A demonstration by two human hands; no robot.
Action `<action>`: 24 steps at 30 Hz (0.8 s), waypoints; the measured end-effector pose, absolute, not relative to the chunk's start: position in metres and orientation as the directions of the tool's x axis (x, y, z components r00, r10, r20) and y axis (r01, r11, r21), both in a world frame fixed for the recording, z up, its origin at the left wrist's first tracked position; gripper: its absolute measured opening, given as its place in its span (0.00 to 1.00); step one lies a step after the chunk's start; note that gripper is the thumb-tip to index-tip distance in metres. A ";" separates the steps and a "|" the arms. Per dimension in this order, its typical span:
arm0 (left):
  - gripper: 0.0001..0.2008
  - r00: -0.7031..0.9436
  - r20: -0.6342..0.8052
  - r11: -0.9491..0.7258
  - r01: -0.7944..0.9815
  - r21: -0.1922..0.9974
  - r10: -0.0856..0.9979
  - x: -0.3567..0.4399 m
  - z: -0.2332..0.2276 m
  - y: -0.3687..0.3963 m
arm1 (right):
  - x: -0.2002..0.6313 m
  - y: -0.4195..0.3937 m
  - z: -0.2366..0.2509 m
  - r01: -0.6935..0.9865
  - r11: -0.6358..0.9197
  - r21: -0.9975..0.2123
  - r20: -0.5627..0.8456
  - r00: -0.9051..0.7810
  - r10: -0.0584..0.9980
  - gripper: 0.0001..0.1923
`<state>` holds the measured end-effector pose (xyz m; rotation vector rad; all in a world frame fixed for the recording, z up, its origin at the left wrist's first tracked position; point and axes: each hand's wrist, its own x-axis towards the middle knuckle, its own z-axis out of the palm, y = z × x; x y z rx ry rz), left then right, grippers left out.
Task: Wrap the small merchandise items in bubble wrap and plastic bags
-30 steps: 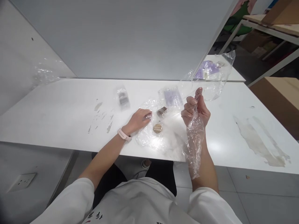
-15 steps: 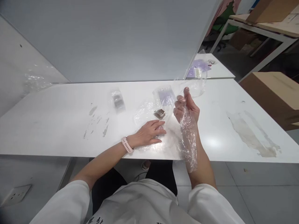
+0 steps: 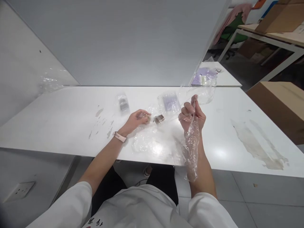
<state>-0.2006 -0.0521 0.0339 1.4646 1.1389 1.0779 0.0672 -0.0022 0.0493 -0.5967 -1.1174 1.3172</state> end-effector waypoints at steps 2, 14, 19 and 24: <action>0.08 -0.082 0.204 -0.193 0.134 0.972 0.975 -0.195 0.031 -0.043 | 0.065 -0.003 0.049 -0.474 0.207 -0.856 0.314 -0.158 0.936 0.17; 0.15 0.457 0.092 -0.450 0.788 0.421 0.885 -0.124 0.019 -0.027 | 0.043 -0.008 0.046 -0.540 0.015 -0.841 0.232 -0.335 0.913 0.09; 0.18 0.471 0.195 -0.493 0.674 0.549 0.860 -0.140 0.018 -0.020 | 0.048 -0.010 0.049 -0.559 0.026 -0.829 0.249 -0.326 0.912 0.07; 0.19 0.183 0.186 -0.242 0.358 0.902 0.965 -0.168 0.020 -0.018 | 0.051 -0.011 0.048 -0.566 0.023 -0.824 0.230 -0.296 0.927 0.08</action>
